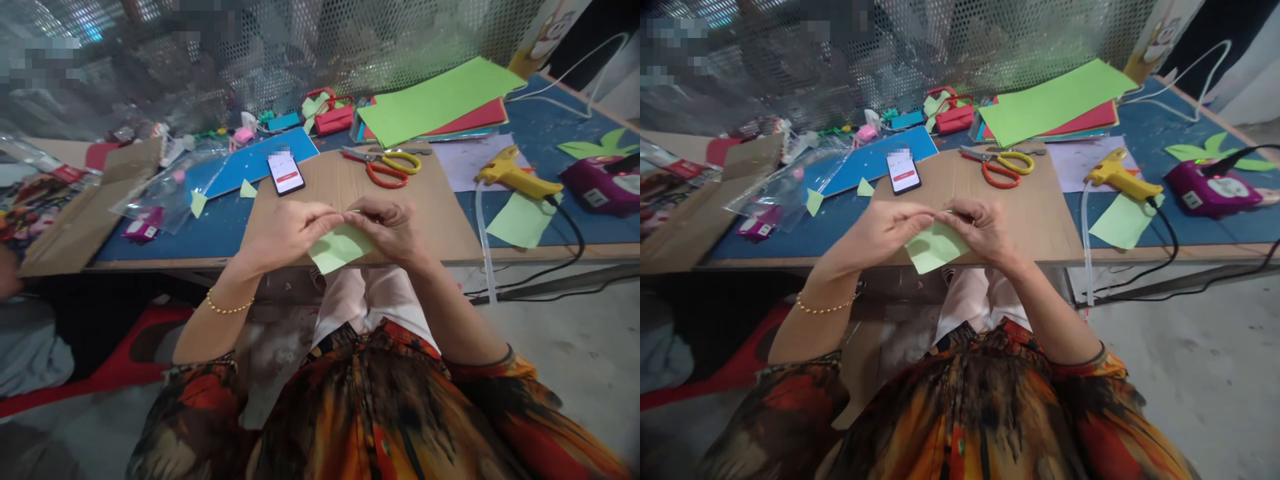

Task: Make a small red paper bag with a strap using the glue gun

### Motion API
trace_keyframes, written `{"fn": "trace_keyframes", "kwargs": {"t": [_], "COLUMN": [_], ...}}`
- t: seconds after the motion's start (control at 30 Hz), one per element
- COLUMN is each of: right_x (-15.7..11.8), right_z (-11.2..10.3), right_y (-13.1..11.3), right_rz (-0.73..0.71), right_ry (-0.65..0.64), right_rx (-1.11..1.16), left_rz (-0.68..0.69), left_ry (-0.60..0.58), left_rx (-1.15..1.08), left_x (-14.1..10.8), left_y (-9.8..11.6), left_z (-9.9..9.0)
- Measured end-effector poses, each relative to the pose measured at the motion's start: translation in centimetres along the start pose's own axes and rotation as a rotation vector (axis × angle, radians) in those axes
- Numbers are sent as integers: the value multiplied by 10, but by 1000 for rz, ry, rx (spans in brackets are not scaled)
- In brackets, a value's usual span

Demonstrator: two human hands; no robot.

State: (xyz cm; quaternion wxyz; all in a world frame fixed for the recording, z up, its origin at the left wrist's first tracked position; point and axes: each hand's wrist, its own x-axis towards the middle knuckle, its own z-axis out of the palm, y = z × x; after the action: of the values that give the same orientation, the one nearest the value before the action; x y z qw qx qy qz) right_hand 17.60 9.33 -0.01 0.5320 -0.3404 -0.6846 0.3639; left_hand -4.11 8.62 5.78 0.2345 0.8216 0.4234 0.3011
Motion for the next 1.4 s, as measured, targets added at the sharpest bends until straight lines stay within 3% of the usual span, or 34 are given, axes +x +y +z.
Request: {"fn": "trace_keyframes", "kwargs": {"t": [0.1, 0.27, 0.33, 0.4, 0.5, 0.57, 0.7, 0.77, 0.9, 1.07, 1.17, 1.3, 1.4], "right_x": [3, 4, 3, 2, -1, -3, -13, -19, -28, -33, -34, -24, -14], "right_z": [0, -11, -16, -21, -23, -14, 23, 37, 43, 35, 24, 12, 16], "right_y": [-3, -2, 1, 3, 3, -1, -7, -6, 1, 7, 9, 4, 1], "right_rz": [-17, -21, -22, -17, 37, 106, 355, 434, 384, 311, 334, 331, 344], "right_ry": [-46, -143, -100, 59, 288, 256, 30, 25, 84, 49, 62, 253, 164], "right_rx": [-24, -130, -164, -164, -63, 75, 392, 504, 426, 340, 358, 342, 337], "left_rz": [8, -18, -69, -126, -167, -160, -111, -110, -206, -289, -297, -226, -189], "left_ry": [-138, -133, -142, -80, 126, 263, 564, 661, 652, 608, 662, 771, 708], "left_rx": [15, -55, -102, -120, -112, -92, 71, 108, -121, -397, -421, -315, -206], "left_x": [12, 9, 2, -6, -18, -23, -25, -25, -25, -26, -28, -31, -32], "left_y": [7, 9, 8, 7, 7, 9, 12, 11, 3, -9, -13, -7, 2], "left_z": [9, 16, 12, 7, 7, 18, 51, 63, 74, 80, 76, 69, 73]}}
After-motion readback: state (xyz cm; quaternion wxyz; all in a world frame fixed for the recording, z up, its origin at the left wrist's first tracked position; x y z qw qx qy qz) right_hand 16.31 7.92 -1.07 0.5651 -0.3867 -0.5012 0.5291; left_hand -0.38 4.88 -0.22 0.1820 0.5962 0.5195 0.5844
